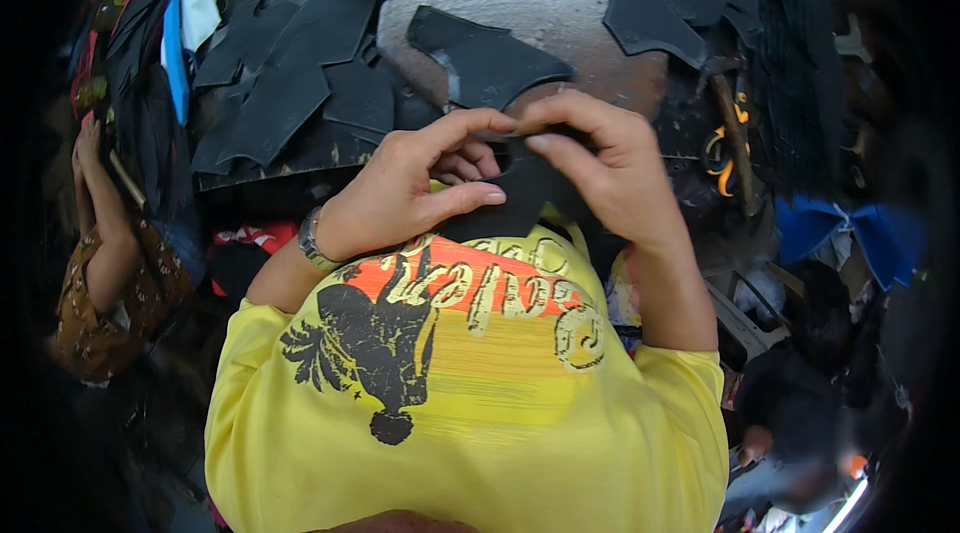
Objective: The person repeatedly picks up black rubber pieces from a pile on a workbench, aligns them, and uses a knife to trim or cut them. The person then places the trimmed pieces back onto the pile. This cycle continues throughout the clip.
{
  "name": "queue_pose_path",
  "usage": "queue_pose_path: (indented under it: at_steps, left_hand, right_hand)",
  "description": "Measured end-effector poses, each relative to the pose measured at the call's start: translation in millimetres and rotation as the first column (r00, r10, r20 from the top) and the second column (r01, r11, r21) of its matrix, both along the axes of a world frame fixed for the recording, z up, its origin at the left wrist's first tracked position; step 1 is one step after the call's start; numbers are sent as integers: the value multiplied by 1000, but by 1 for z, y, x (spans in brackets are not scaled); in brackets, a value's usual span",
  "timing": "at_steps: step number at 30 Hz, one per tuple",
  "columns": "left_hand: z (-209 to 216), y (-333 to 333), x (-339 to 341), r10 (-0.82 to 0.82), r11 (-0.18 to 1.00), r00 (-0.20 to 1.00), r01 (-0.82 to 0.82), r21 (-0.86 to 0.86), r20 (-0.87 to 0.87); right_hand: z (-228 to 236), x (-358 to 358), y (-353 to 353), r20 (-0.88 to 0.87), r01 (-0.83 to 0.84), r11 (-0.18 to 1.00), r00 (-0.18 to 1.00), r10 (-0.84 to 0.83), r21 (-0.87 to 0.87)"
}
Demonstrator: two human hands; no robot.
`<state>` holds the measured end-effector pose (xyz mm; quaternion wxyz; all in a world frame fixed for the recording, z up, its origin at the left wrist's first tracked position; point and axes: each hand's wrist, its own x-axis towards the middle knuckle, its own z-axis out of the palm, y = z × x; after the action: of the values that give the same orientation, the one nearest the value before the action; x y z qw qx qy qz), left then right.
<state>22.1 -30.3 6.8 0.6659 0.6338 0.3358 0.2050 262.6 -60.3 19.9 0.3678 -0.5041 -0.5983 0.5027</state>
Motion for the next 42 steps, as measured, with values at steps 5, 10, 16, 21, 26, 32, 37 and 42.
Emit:
queue_pose_path:
  at_steps: [5,10,16,21,26,32,37,42]
  left_hand:
    - [-1,10,0,-39,999,995,42,31,-96]
    - [7,18,-28,17,994,999,-12,109,-51]
    - [6,19,-31,8,985,999,-2,174,-31]
    - [-1,14,-23,39,987,999,-37,159,-7]
    - [-5,10,-17,163,986,984,-165,21,71]
    - [-15,12,-15,259,966,955,-252,-64,145]
    - [-17,11,-11,268,948,951,-232,-217,153]
    - [-5,12,-4,353,876,936,-336,345,16]
  right_hand:
    - [3,-5,15,-13,161,986,987,-162,-43]
    - [-18,2,35,676,77,916,652,-345,393]
    - [-42,-6,25,387,219,930,862,-326,297]
    - [-26,24,34,-134,306,949,940,-314,-81]
    - [-19,63,39,121,450,890,890,-440,-71]
    - [-4,49,28,233,428,862,840,-490,272]
    - [17,26,-2,105,199,957,978,-180,-211]
    - [-8,7,-1,316,180,956,915,-249,231]
